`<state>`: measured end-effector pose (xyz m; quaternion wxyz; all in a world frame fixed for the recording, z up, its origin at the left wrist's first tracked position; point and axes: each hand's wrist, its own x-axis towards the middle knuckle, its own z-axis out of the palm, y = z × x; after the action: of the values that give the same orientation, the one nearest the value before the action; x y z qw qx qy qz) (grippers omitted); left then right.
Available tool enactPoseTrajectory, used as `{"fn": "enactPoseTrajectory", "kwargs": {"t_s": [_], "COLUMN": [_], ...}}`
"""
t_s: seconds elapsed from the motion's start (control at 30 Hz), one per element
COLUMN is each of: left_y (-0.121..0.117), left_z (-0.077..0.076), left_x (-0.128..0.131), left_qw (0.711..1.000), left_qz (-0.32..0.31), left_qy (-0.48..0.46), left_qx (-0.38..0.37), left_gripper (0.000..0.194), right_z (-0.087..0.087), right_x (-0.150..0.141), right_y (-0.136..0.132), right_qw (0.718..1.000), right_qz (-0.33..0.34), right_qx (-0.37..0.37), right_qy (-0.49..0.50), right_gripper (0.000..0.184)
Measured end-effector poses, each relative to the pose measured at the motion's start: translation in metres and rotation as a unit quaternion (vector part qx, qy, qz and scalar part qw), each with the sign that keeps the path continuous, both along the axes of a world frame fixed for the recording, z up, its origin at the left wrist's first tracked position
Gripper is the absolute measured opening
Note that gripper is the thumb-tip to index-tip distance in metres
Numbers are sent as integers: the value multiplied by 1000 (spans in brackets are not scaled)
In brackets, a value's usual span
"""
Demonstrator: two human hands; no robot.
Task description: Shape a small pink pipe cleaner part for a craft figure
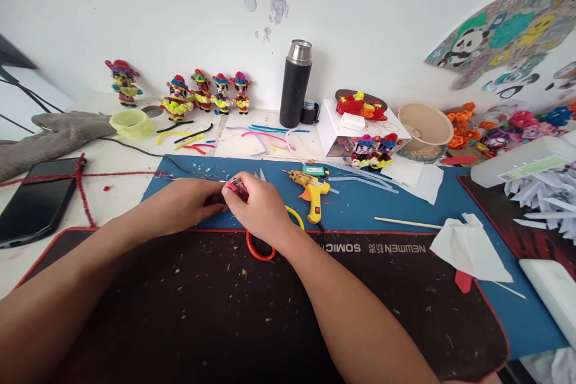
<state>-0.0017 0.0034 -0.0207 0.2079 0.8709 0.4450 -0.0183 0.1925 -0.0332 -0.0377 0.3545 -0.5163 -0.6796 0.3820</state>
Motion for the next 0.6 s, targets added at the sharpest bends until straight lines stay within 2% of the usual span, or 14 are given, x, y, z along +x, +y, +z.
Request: {"fn": "enactPoseTrajectory", "kwargs": {"t_s": [0.3, 0.43, 0.53, 0.6], "left_y": [0, 1, 2, 3], "left_z": [0, 10, 17, 20], "left_x": [0, -1, -2, -3], "left_qw": [1000, 989, 962, 937], "left_qz": [-4, 74, 144, 188], "left_qy": [-1, -128, -231, -291], "left_qx": [2, 0, 0, -44], "left_gripper": [26, 23, 24, 26], "right_z": [-2, 0, 1, 1], "right_x": [0, 0, -1, -1], "right_y": [0, 0, -1, -1], "right_qw": [1000, 1000, 1000, 1000], "right_qz": [1, -7, -9, -11], "right_qx": [-1, -8, -14, -16], "right_qy": [-1, 7, 14, 15], "right_gripper": [13, 14, 16, 16]}}
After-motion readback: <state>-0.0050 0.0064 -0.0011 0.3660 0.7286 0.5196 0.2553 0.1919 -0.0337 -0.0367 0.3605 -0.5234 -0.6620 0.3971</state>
